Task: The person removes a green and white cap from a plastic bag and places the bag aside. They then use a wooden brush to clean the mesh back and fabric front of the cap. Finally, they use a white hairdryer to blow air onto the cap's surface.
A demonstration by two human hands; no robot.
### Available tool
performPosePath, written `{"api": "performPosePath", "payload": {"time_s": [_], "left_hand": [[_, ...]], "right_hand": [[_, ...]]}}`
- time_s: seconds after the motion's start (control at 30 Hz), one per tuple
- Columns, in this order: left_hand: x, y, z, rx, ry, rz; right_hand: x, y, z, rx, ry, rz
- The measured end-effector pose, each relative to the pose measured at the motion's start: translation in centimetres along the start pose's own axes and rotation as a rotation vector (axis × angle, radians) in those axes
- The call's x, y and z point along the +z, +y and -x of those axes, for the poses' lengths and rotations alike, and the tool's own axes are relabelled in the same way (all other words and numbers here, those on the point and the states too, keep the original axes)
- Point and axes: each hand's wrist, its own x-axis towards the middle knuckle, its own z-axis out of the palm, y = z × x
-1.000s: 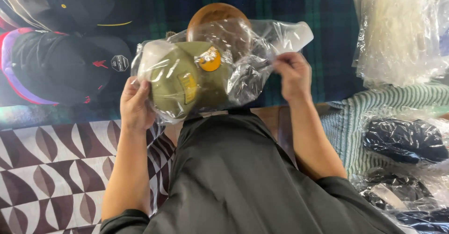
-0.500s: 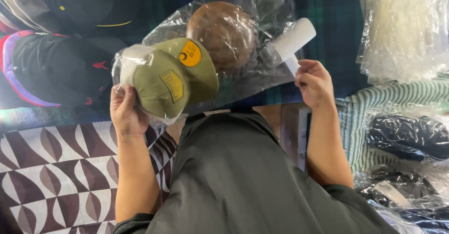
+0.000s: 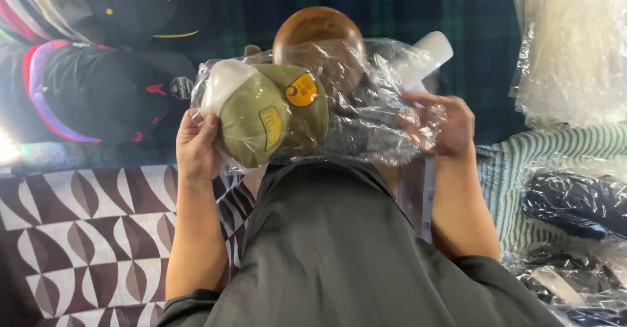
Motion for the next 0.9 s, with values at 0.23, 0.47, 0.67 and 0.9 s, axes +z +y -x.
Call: {"api": "performPosePath", "payload": {"time_s": [0.23,0.47,0.67,0.9], "left_hand": [[0.4,-0.7,0.0,-0.01,-0.087,-0.036],[0.8,-1.5,0.6,-0.037,-0.097,0.001],[-1.6,-0.5,0.5,-0.031,-0.011,-0.103],[-8.9,7.0,0.3,-0.081,0.278,-0.199]], "right_hand": [[-2.4,2.5,-3.4,0.183,-0.493,0.364],[9.1,-0.8,-0.9,0.032,-0.348,0.473],[4.9,1.5,-1.3,0.116,-0.141,-0.097],[-8.0,2.3,1.4,-0.162,0.322,0.041]]}}
